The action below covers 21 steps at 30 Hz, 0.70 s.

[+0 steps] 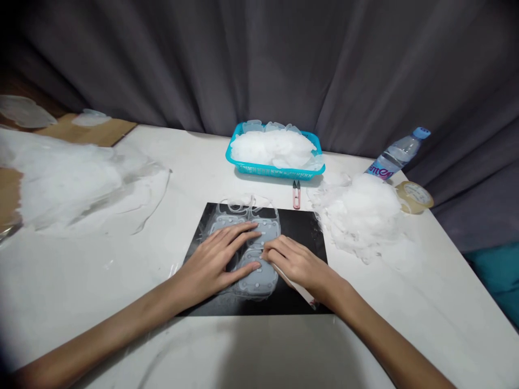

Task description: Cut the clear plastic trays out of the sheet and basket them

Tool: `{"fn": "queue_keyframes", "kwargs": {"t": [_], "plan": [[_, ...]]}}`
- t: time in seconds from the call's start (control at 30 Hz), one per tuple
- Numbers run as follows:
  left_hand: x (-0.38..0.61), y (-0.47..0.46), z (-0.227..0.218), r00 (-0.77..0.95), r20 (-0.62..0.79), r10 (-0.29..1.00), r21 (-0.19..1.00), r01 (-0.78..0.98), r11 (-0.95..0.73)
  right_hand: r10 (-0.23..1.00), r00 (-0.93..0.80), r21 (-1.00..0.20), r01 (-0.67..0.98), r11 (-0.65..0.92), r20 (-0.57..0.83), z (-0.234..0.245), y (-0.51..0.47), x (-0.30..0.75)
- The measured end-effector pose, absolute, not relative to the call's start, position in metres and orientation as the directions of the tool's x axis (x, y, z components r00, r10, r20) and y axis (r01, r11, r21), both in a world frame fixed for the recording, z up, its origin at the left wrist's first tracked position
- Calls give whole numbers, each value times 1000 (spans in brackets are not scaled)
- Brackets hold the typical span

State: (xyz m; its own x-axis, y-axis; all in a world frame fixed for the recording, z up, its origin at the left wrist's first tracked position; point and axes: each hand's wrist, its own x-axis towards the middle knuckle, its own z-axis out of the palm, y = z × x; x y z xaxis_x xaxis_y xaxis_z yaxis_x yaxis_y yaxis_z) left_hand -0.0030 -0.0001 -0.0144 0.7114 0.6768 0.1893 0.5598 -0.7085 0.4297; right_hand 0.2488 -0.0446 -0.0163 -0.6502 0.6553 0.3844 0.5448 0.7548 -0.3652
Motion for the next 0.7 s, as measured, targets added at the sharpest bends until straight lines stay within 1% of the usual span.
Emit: {"fn": "queue_keyframes", "kwargs": {"t": [0.23, 0.37, 0.43, 0.5, 0.6, 0.7], "plan": [[-4, 0, -14, 718, 178, 673, 428, 560, -710, 673, -615, -345, 579, 739, 411, -15, -50, 249], [-3, 0, -14, 717, 185, 673, 427, 558, -712, 666, -639, -347, 569, 746, 384, -24, -49, 248], [-3, 1, -15, 716, 193, 671, 425, 555, -715, 668, -645, -327, 583, 744, 372, -25, -48, 247], [-3, 1, -16, 716, 198, 669, 429, 551, -716, 680, -624, -270, 629, 729, 385, -25, -47, 245], [-3, 0, -16, 714, 195, 673, 437, 551, -711, 679, -597, -139, 699, 702, 428, -26, -46, 243], [-2, 1, -15, 710, 172, 683, 449, 561, -696, 639, -645, -53, 686, 726, 419, -28, -44, 242]]}}
